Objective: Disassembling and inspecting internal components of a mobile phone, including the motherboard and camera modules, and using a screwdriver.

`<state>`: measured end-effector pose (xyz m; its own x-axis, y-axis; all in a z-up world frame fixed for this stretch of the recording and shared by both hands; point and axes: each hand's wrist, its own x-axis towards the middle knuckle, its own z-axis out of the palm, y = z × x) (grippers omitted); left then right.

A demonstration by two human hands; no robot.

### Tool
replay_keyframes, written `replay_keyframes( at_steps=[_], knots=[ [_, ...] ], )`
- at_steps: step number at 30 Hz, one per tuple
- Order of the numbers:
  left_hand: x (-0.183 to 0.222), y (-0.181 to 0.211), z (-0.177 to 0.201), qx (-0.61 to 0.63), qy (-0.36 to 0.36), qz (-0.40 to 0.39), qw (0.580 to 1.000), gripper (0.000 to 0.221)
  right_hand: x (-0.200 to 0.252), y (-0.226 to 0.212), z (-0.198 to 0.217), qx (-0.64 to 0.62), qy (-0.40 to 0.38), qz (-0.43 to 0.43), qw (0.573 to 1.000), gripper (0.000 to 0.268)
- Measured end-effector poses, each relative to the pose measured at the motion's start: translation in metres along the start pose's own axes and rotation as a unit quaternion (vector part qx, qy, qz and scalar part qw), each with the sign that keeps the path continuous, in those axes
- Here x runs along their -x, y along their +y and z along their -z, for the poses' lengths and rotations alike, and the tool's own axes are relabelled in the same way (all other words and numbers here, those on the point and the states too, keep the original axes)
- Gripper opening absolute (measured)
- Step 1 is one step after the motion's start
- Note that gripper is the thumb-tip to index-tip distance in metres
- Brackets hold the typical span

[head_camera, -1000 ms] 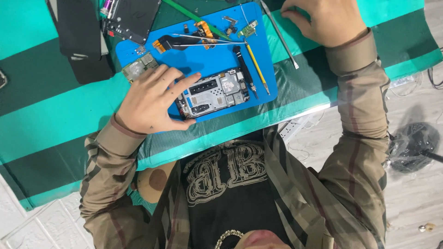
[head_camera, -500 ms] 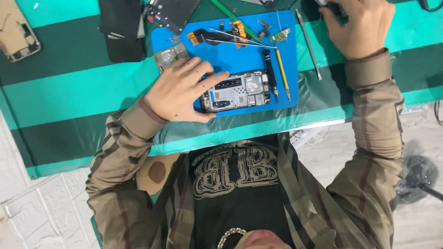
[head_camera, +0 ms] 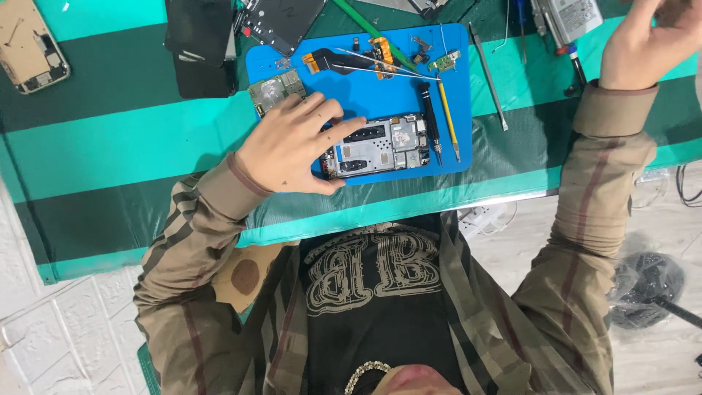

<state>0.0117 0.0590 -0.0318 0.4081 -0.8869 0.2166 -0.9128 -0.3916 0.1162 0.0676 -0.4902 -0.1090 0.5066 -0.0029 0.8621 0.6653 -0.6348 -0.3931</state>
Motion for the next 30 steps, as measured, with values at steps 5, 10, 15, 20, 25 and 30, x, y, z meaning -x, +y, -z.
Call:
replay_keyframes(
  at_steps=[5, 10, 15, 20, 25, 30],
  knots=[
    [-0.001, 0.001, 0.002, -0.002, 0.007, 0.003, 1.0, 0.091, 0.007, 0.003, 0.019, 0.218, -0.012, 0.03, 0.975, 0.017],
    [-0.001, 0.002, -0.001, -0.011, -0.002, 0.002, 1.0, 0.095, 0.007, 0.005, 0.023, 0.204, -0.019, 0.032, 0.978, 0.016],
    [-0.001, 0.003, -0.002, -0.03, 0.009, 0.002, 1.0, 0.094, -0.008, -0.015, 0.021, 0.224, -0.067, 0.052, 0.971, 0.024],
    [-0.001, 0.004, -0.005, -0.065, 0.008, -0.006, 0.998, 0.098, -0.023, -0.037, 0.013, 0.198, -0.16, 0.061, 0.965, 0.042],
    [0.001, 0.004, -0.009, -0.054, 0.001, 0.0, 0.999, 0.096, -0.025, -0.046, 0.015, 0.169, -0.188, 0.049, 0.966, 0.031],
    [0.002, 0.005, -0.011, -0.057, 0.008, 0.002, 0.998, 0.097, -0.036, -0.057, 0.012, 0.128, -0.243, 0.08, 0.958, 0.008]
  ],
)
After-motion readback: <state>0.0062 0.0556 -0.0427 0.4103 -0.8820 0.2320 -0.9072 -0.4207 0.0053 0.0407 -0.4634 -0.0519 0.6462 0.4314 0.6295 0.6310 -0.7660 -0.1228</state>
